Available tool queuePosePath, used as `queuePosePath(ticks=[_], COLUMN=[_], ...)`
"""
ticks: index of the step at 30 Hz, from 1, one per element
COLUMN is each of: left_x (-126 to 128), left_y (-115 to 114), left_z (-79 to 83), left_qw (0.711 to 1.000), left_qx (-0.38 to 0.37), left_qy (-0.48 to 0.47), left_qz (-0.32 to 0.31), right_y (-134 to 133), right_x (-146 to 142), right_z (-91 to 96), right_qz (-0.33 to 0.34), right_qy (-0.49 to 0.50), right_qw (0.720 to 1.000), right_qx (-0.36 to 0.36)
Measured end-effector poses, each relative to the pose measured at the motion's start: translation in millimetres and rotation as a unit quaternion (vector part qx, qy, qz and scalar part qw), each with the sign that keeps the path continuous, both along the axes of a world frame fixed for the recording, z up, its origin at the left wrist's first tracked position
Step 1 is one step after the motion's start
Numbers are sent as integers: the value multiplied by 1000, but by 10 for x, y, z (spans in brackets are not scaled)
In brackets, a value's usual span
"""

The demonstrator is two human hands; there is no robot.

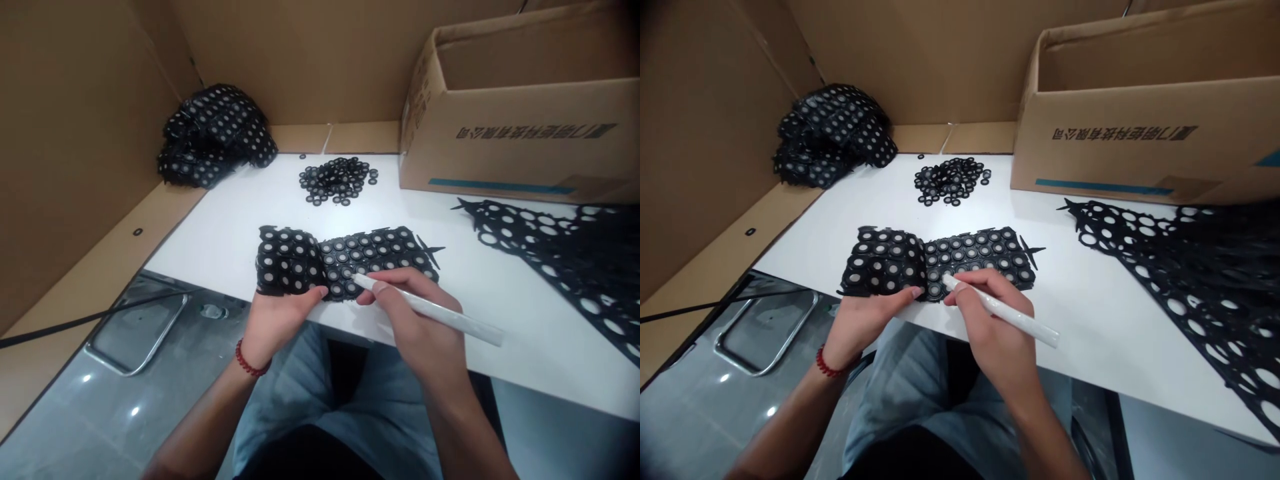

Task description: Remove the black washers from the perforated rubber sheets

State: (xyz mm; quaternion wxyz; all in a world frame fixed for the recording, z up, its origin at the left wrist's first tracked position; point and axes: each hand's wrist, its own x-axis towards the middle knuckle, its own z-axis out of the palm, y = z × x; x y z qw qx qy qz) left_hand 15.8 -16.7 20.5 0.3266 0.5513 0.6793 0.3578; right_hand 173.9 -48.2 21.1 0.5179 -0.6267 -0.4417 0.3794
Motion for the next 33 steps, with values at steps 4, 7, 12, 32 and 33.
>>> queuePosePath(ticks=[4, 7, 12, 32, 33], left_x=[4, -9, -19, -45, -32], left_y=[2, 12, 1, -9, -6], left_z=[-53, -105, -200, -229, -209], left_qw=[1000, 997, 977, 957, 954], left_qx=[12, 32, 19, -58, -60], left_qy=[-23, -59, -209, -283, -293], left_qz=[14, 32, 27, 8, 10], right_y=[-6, -17, -22, -26, -31], right_x=[36, 60, 94, 54, 36], right_z=[-28, -28, -25, -16, -8], right_qz=[46, 72, 97, 81, 71], right_qy=[-8, -16, -19, -9, -6], right_qw=[999, 997, 995, 997, 997], right_qx=[-9, -5, 10, 19, 18])
